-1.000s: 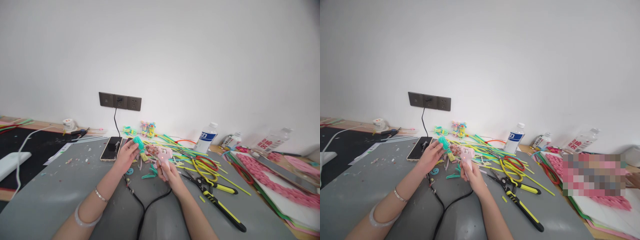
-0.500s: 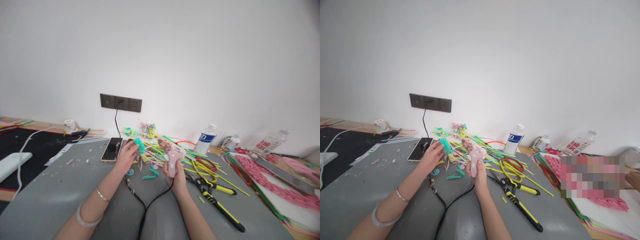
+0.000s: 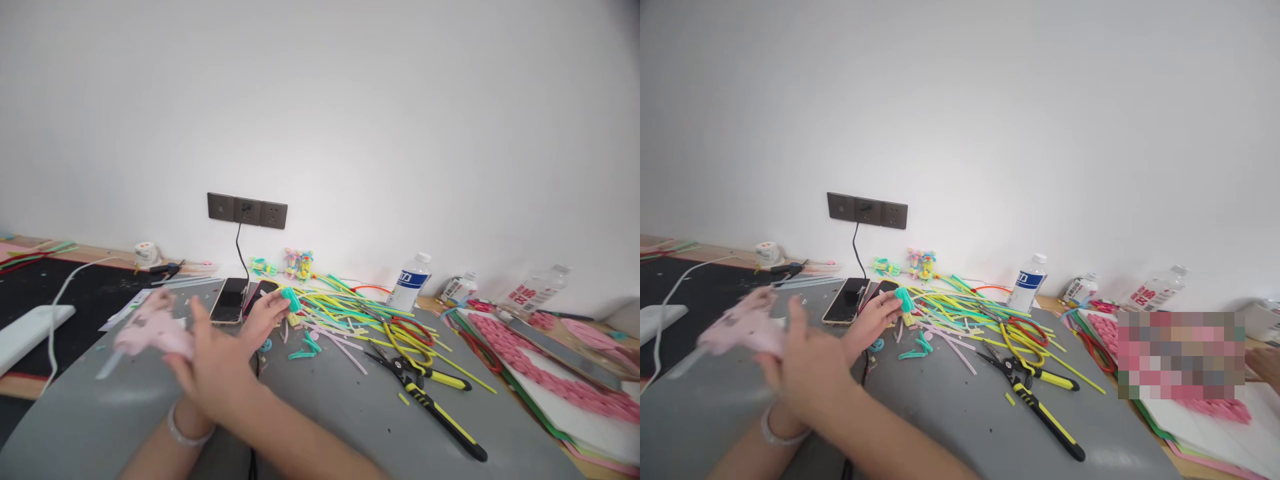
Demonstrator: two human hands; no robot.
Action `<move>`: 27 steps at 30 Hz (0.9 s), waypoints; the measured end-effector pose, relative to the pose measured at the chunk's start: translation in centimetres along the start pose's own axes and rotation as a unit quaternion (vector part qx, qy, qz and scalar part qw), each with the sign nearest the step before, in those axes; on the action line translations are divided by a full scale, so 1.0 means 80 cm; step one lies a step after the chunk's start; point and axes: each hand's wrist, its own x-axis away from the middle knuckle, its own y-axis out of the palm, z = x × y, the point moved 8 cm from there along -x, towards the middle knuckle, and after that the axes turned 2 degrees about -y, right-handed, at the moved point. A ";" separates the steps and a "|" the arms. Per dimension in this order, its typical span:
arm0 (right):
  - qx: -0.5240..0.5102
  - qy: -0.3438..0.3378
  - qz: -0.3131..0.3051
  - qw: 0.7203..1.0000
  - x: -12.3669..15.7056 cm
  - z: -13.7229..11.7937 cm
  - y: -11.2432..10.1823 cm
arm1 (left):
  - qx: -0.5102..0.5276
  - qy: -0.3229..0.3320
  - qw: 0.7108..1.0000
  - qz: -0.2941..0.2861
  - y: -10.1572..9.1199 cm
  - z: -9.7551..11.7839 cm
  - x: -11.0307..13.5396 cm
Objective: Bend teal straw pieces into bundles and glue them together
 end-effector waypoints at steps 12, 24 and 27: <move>0.021 0.073 -0.155 0.985 -0.030 -0.035 0.130 | -0.012 -0.038 0.999 0.017 0.009 -0.004 0.002; 0.049 -0.046 -0.011 0.998 0.019 -0.039 0.031 | -0.025 -0.037 0.999 0.000 0.014 -0.008 0.007; 0.015 -0.125 0.017 0.992 0.046 -0.021 -0.023 | -0.024 -0.044 0.999 -0.007 0.017 -0.008 0.006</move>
